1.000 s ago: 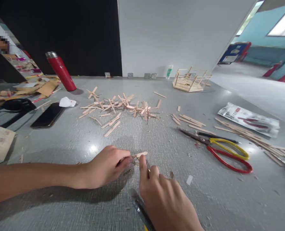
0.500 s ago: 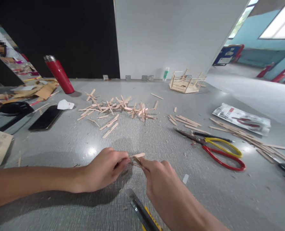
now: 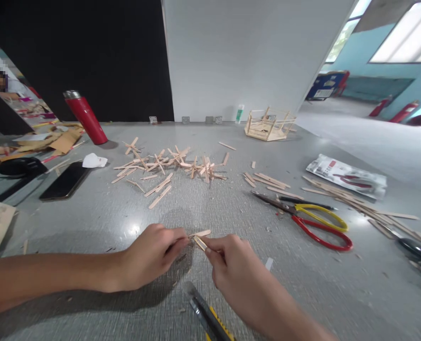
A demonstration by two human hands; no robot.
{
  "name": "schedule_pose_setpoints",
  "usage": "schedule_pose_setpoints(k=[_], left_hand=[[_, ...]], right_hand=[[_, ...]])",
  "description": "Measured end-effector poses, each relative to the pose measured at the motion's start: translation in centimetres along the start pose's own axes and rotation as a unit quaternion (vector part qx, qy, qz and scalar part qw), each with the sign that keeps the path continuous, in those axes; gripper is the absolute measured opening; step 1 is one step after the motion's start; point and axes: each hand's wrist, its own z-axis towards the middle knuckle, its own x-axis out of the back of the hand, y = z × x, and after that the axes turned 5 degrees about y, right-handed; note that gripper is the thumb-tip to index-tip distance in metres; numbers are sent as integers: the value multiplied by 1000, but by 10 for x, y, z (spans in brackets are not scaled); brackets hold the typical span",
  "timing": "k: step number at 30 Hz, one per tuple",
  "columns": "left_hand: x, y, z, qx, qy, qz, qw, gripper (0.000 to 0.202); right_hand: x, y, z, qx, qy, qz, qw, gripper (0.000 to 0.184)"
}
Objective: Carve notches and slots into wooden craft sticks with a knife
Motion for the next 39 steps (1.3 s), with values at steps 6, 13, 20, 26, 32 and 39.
schedule_pose_setpoints(k=[6,13,20,26,32,39], left_hand=[[-4,0,-2,11,6,-11,1000,38],[15,4,5,15,-41,-58,997,39],[23,0,10,51,-76,-117,989,40],[18,-1,8,57,-59,-124,989,37],[16,1,8,55,-36,-121,991,41],[12,-2,7,43,-13,-109,993,41]], right_hand=[[0,0,-1,-43,-28,47,998,46],[-1,3,-2,-32,-2,58,998,38],[-13,4,-7,-103,-10,133,986,49],[-16,6,-3,-91,-1,111,990,47],[-20,7,0,-73,9,160,984,45],[-21,1,1,-110,-31,249,962,42]])
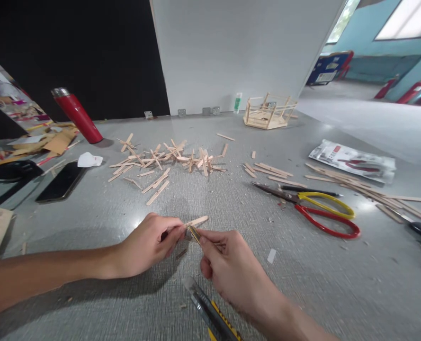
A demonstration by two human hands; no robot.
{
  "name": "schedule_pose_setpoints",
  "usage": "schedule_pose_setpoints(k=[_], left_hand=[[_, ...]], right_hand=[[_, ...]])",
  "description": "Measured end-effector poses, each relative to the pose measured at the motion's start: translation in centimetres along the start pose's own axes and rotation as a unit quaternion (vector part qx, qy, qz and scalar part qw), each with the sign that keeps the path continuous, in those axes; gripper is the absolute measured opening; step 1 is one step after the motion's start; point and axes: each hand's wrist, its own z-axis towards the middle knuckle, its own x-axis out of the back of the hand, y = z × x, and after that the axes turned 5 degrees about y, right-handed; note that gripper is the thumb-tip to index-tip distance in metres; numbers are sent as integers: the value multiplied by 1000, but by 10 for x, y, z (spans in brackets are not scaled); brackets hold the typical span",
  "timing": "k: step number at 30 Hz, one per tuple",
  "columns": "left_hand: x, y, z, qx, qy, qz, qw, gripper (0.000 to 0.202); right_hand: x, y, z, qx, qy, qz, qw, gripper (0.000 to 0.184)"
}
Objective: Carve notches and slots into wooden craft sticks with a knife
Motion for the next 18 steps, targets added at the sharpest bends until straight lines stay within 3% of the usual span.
schedule_pose_setpoints(k=[6,9,13,18], left_hand=[[-2,0,-1,-5,10,3,1000,41],[-2,-1,0,-8,10,-1,1000,42],[-1,-1,-1,-8,3,-12,1000,43],[-1,0,-2,-7,7,-22,1000,43]], right_hand=[[-2,-1,-1,11,30,-1,999,37],[1,0,-3,-38,-3,86,996,37],[9,-3,-5,-108,-21,244,964,25],[14,-5,-5,-130,-39,306,942,23]])
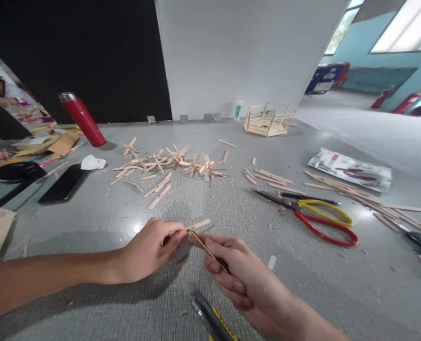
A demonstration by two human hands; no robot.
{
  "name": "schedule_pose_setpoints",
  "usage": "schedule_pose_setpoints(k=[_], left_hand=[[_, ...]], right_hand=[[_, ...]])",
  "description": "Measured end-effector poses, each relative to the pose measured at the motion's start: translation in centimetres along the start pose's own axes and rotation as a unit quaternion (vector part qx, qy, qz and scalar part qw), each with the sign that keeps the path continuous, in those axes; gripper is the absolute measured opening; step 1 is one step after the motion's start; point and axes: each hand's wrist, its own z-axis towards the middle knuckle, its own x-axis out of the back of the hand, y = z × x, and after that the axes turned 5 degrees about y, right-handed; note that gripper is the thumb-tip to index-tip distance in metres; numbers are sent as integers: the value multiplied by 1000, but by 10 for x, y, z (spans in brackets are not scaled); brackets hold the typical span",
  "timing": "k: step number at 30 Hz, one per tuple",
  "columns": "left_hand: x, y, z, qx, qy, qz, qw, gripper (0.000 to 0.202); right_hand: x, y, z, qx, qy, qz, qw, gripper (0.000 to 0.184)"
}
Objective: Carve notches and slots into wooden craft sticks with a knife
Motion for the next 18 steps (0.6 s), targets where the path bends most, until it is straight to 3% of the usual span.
schedule_pose_setpoints(k=[5,10,14,18], left_hand=[[-1,-3,1,23,13,-20,999,41],[2,1,2,60,-6,-69,996,36],[8,14,3,80,-57,-139,985,35],[16,30,-1,105,-112,-225,962,32]], right_hand=[[4,-2,-1,9,40,-14,999,30],[6,-5,0,95,106,-114,983,44],[4,-6,1,248,155,-169,941,51],[1,-7,-6,260,150,-189,935,43]])
